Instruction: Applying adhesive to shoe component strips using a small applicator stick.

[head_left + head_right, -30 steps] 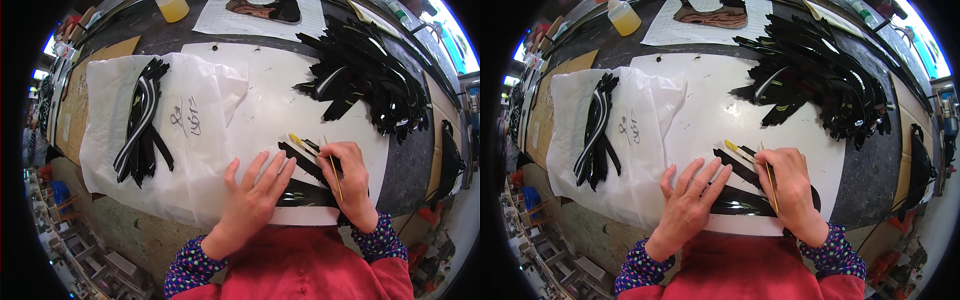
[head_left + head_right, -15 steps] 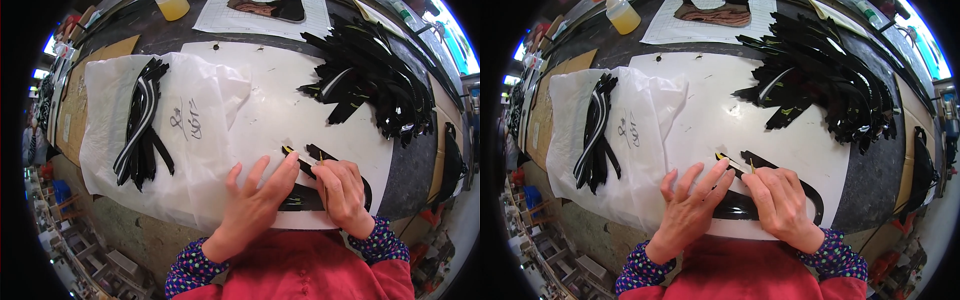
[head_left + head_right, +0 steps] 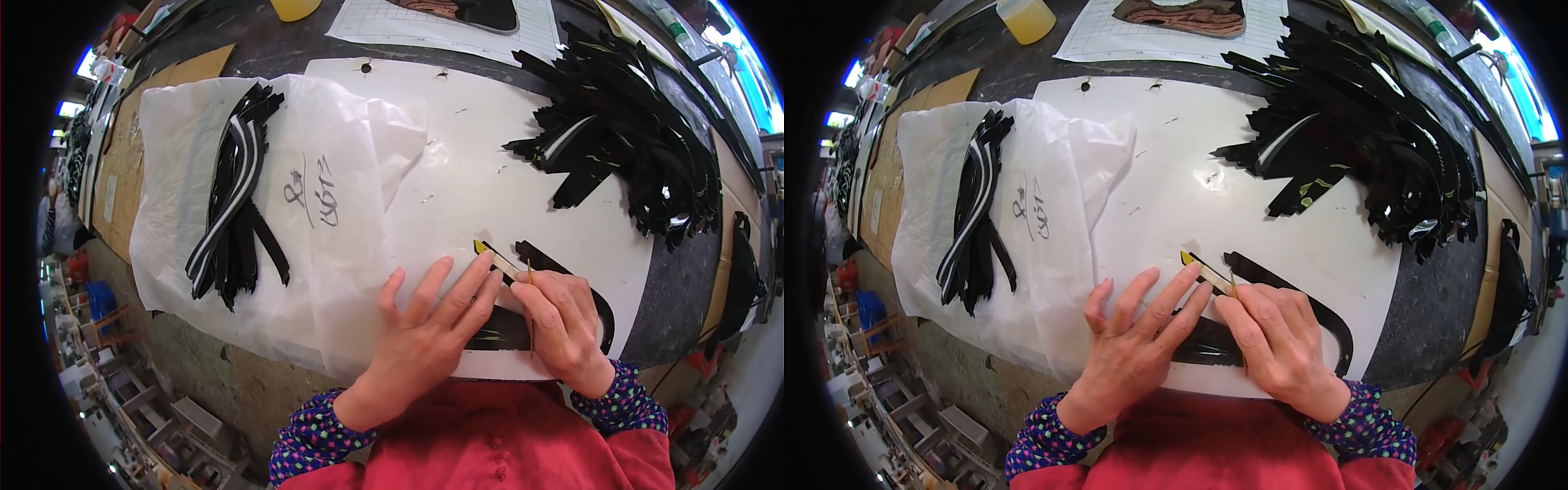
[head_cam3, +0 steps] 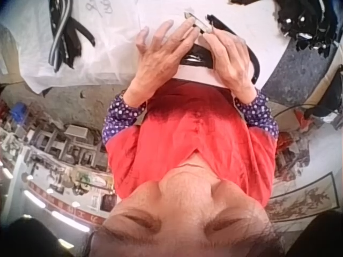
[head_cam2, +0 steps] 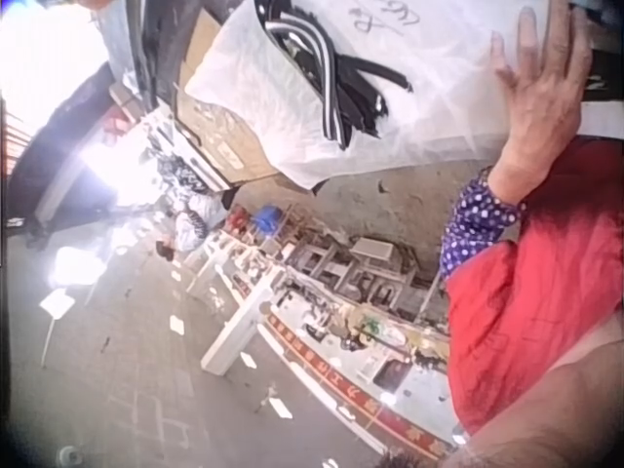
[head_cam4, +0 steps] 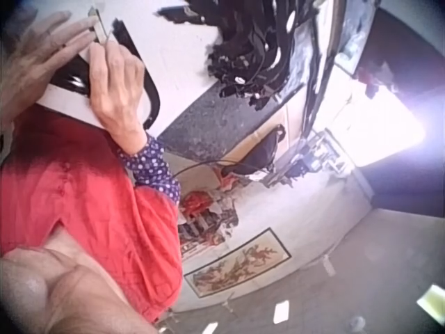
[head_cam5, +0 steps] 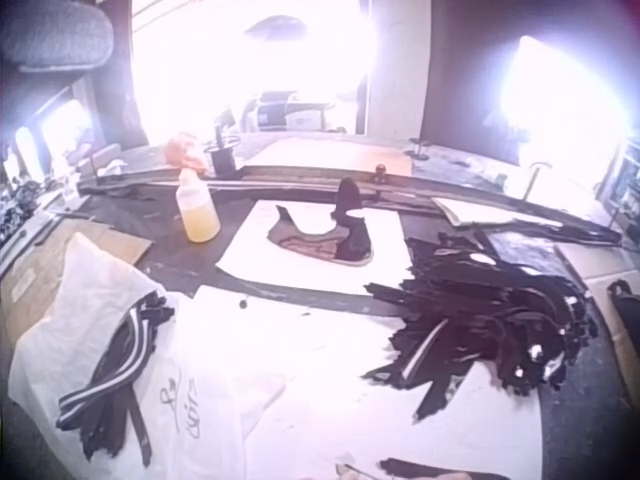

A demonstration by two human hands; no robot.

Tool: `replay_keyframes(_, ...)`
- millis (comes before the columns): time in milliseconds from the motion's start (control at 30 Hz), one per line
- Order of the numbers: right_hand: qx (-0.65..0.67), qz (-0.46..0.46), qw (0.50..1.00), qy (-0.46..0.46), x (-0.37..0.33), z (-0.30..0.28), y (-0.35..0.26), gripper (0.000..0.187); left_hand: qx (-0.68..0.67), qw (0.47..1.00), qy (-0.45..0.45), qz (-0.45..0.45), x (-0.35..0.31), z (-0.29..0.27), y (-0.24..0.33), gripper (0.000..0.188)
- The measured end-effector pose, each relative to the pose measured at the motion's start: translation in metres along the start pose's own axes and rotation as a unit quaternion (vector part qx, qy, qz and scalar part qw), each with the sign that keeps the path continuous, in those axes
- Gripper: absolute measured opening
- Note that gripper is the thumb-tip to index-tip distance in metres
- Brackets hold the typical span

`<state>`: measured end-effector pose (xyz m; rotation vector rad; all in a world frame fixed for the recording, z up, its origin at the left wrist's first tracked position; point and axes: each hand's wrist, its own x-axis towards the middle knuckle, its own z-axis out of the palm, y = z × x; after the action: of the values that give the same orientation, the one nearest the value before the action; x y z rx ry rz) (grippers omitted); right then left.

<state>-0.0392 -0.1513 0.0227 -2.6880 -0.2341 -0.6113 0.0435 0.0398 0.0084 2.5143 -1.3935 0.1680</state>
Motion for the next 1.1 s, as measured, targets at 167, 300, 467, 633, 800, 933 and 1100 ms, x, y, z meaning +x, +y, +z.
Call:
replay_keyframes(167, 0.007, 0.002, 1.000, 0.006, 0.0002, 0.0008, -0.0001, 0.035, -0.002, 1.000, -0.001, -0.001, -0.0003, -0.0003, 0.0001, 0.045)
replay_keyframes(300, 0.002, -0.007, 1.000, 0.005, 0.0006, 0.0008, 0.0000, 0.034, -0.005, 1.000, -0.001, -0.004, -0.0012, 0.0001, 0.0006, 0.045)
replay_keyframes(467, -0.004, -0.009, 1.000, 0.012, 0.0008, 0.0017, -0.0001, 0.031, -0.033, 0.999, -0.006, -0.016, -0.0009, 0.0001, 0.0016, 0.047)
replay_keyframes(633, -0.001, -0.017, 1.000, 0.017, 0.0009, 0.0007, 0.0008, 0.030, -0.056, 0.998, -0.006, -0.027, 0.0004, 0.0014, 0.0023, 0.049)
replay_keyframes(800, 0.012, -0.018, 1.000, 0.011, -0.0002, -0.0023, 0.0016, 0.033, -0.045, 0.998, -0.011, -0.032, 0.0047, -0.0023, 0.0020, 0.057)
replay_keyframes(933, 0.024, -0.018, 1.000, 0.009, -0.0002, -0.0020, 0.0024, 0.033, -0.034, 0.999, -0.014, -0.027, 0.0053, -0.0034, 0.0022, 0.059)
replay_keyframes(1100, 0.017, -0.029, 0.999, 0.016, -0.0008, -0.0012, 0.0027, 0.032, -0.042, 0.999, -0.016, -0.030, 0.0050, -0.0038, 0.0014, 0.059)
